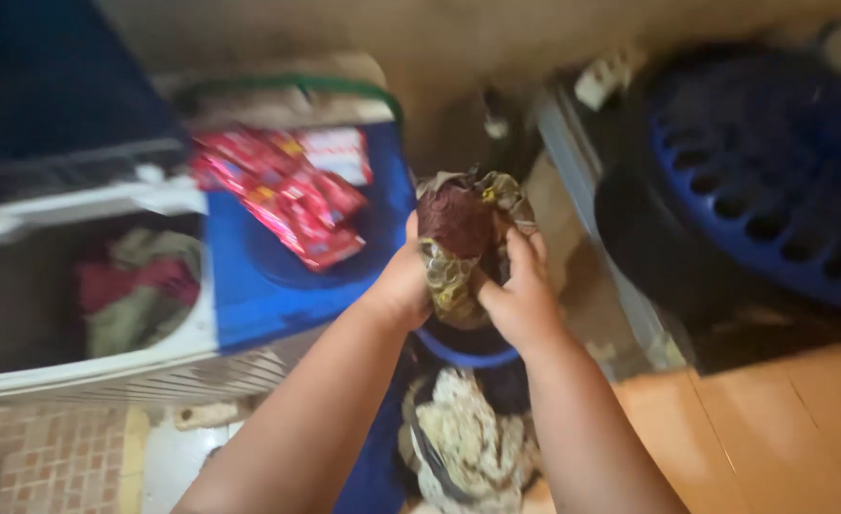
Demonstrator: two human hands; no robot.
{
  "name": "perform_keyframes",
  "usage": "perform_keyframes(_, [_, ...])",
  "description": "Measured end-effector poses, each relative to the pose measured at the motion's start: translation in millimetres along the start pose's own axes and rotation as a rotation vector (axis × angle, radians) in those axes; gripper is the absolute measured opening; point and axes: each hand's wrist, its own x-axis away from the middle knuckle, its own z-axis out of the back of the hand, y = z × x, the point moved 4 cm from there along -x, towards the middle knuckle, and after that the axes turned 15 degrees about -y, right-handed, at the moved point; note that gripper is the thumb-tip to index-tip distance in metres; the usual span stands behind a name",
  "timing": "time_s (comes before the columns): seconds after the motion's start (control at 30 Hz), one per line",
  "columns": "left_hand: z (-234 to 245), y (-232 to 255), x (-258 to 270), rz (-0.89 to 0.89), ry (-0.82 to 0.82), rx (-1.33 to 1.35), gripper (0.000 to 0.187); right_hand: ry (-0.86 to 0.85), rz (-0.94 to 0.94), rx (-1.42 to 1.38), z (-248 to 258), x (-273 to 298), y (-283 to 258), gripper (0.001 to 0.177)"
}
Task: Washing clothes using a portable washing machine and rinsing them in a bucket.
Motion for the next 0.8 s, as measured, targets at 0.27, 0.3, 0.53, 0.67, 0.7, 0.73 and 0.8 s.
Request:
perform_keyframes(0.27, [27, 140, 71, -0.280, 0.260, -0.297, 0.082, -0.150, 0.309, -0.154, -57, -54, -124, 0.082])
perform_keyframes(0.3, [24, 162, 90, -0.356, 0.296, -0.404, 0.085, -0.167, 0.375, -0.254, -71, -60, -133, 0.087])
perform_keyframes(0.53, [46, 257, 192, -0.438, 0.612, -0.520, 0.100, -0.320, 0.592, -0.324, -113, -88, -251, 0.081])
perform_keyframes(0.67, [91, 288, 226, -0.666, 0.779, -1.282, 0.081, -0.257, 0.680, -0.070, -138, -104, -292, 0.077])
perform_keyframes(0.7, [102, 291, 233, -0.705, 0.873, -1.450, 0.079, -0.347, 0.621, -0.071, -148, -108, -297, 0.074])
perform_keyframes(0.73, [95, 294, 246, -0.705, 0.887, -1.449, 0.079, -0.356, 0.628, -0.075, -165, -117, -284, 0.074])
perform_keyframes(0.8, [91, 293, 263, -0.016, 1.006, -1.747, 0.092, -0.579, 0.539, 0.329, -212, -131, -255, 0.059])
